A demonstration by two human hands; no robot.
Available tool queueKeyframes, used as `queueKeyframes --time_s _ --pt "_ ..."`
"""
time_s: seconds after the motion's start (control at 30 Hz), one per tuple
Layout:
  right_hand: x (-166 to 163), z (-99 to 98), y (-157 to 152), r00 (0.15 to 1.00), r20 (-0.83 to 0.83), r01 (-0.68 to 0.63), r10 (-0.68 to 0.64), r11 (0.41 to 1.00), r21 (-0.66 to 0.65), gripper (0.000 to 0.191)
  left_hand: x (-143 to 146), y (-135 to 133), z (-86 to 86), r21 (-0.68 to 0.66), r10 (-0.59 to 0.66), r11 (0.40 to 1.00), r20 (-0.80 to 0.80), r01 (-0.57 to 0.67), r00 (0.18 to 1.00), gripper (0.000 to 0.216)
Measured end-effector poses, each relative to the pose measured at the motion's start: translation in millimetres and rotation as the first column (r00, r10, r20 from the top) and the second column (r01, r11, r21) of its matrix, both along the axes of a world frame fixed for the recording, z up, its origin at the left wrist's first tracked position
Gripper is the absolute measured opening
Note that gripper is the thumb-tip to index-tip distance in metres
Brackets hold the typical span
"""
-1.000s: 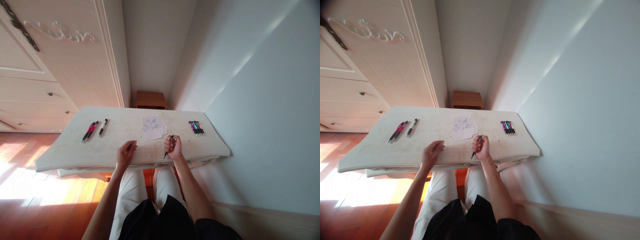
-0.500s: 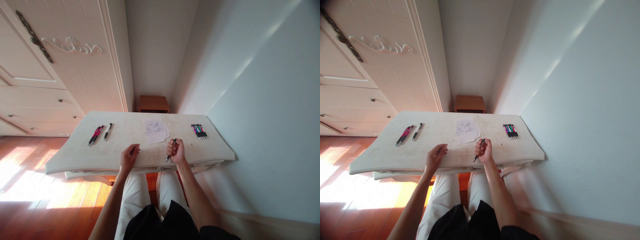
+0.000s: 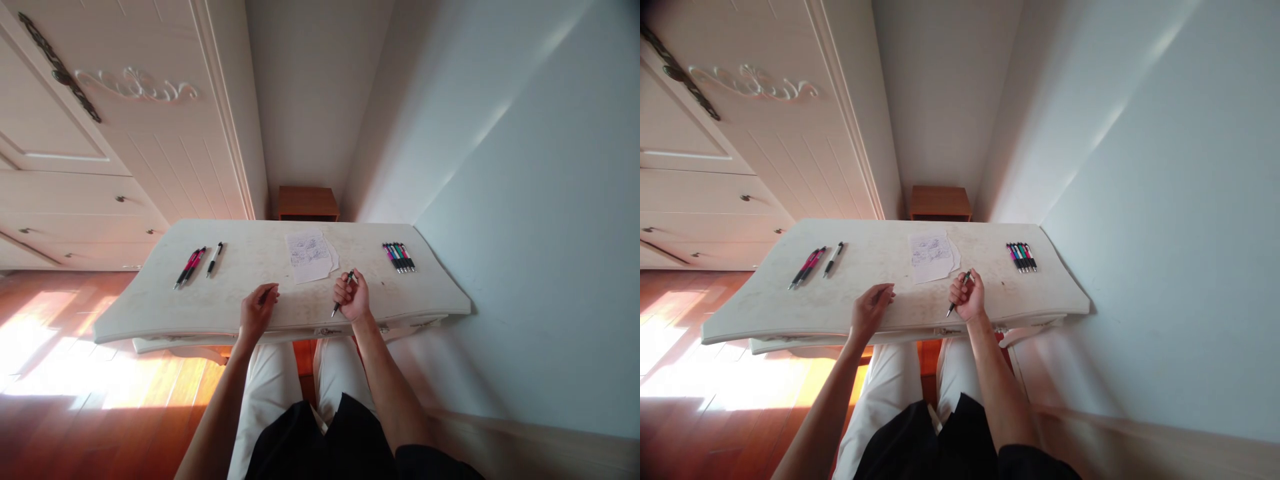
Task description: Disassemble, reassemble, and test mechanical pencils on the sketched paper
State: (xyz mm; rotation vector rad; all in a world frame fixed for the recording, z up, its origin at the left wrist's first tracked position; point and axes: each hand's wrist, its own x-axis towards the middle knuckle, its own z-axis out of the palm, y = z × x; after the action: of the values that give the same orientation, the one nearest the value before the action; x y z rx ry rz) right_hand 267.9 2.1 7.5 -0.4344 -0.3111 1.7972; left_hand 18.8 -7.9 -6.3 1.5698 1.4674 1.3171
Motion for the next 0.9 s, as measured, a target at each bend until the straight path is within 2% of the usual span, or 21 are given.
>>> queueKeyframes --time_s 0.57,0.9 --pt "-0.4 1.8 -0.1 1.000 0.007 -0.002 0.002 1.000 -0.022 0.027 1.7 0.9 0.3 -0.001 0.004 1.000 -0.038 -0.004 0.999 0.029" --pt "-0.8 -3.9 3.6 0.996 -0.078 -0.035 0.038 0.999 0.038 0.024 1.9 1.6 0.2 0.006 0.014 1.000 -0.070 -0.014 0.997 0.029"
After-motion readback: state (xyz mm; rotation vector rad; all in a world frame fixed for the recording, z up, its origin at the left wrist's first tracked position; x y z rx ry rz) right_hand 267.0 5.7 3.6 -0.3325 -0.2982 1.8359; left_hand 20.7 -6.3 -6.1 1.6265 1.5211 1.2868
